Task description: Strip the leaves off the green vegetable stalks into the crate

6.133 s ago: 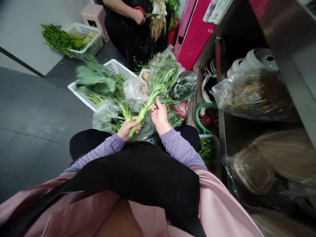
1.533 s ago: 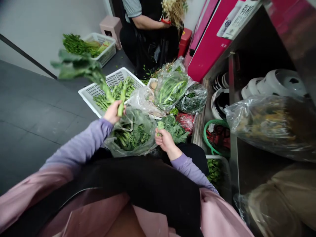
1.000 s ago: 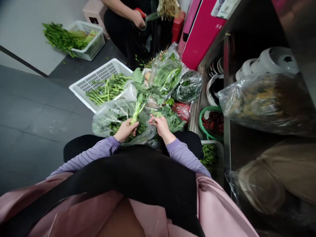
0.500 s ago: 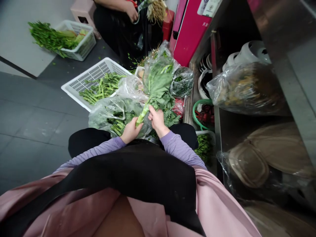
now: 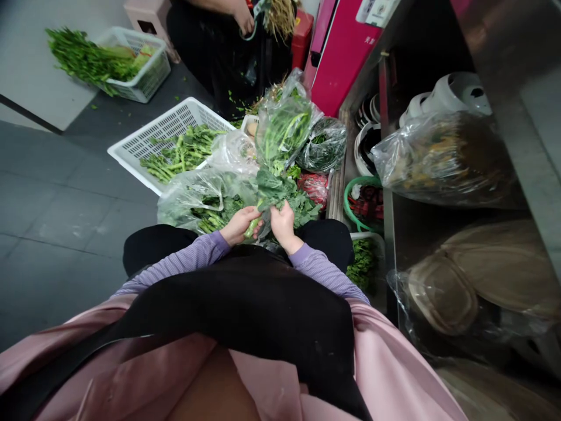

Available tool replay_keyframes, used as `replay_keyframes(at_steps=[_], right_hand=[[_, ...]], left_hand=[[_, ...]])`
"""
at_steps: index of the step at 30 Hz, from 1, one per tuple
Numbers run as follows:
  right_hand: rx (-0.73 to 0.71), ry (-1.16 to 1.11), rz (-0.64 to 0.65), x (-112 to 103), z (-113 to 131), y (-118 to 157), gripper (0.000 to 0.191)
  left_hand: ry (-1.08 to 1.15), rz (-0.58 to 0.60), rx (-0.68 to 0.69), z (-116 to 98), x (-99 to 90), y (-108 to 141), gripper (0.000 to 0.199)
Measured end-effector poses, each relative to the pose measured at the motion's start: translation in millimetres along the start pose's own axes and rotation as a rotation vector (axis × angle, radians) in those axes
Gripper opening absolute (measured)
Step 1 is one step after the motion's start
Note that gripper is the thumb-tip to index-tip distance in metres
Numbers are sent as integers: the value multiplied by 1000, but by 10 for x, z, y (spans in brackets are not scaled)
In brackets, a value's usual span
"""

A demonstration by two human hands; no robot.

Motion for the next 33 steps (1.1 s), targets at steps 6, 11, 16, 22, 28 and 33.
replay_keyframes(at_steps=[6, 11, 16, 22, 28, 33], right_hand=[[-223, 197, -65, -99, -15, 8, 20], [33, -231, -21, -58, -248, -154, 36], [340, -143, -109, -330, -561, -331, 44], [222, 350, -262, -600, -366, -544, 26], [56, -90, 11, -37, 163, -604, 33], [-396, 348, -120, 59, 516, -324, 13]], left_hand=[[162, -11, -203, 203, -11, 7, 16], [381, 259, -321, 175, 79, 167, 27], [344, 284, -75, -107, 12, 253, 30], [124, 131, -5, -70, -138, 193, 33], [-186, 73, 104, -65, -136, 207, 42], [-196, -10, 202, -118, -121, 225, 47]])
Point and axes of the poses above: each hand's wrist, its own y-axis away from the middle knuckle, its own x-axis out of the palm, z = x × y, the point moved 8 cm from there along -y, towards the middle knuckle, and after that the axes turned 1 degree about -x, right-handed, at the moved point
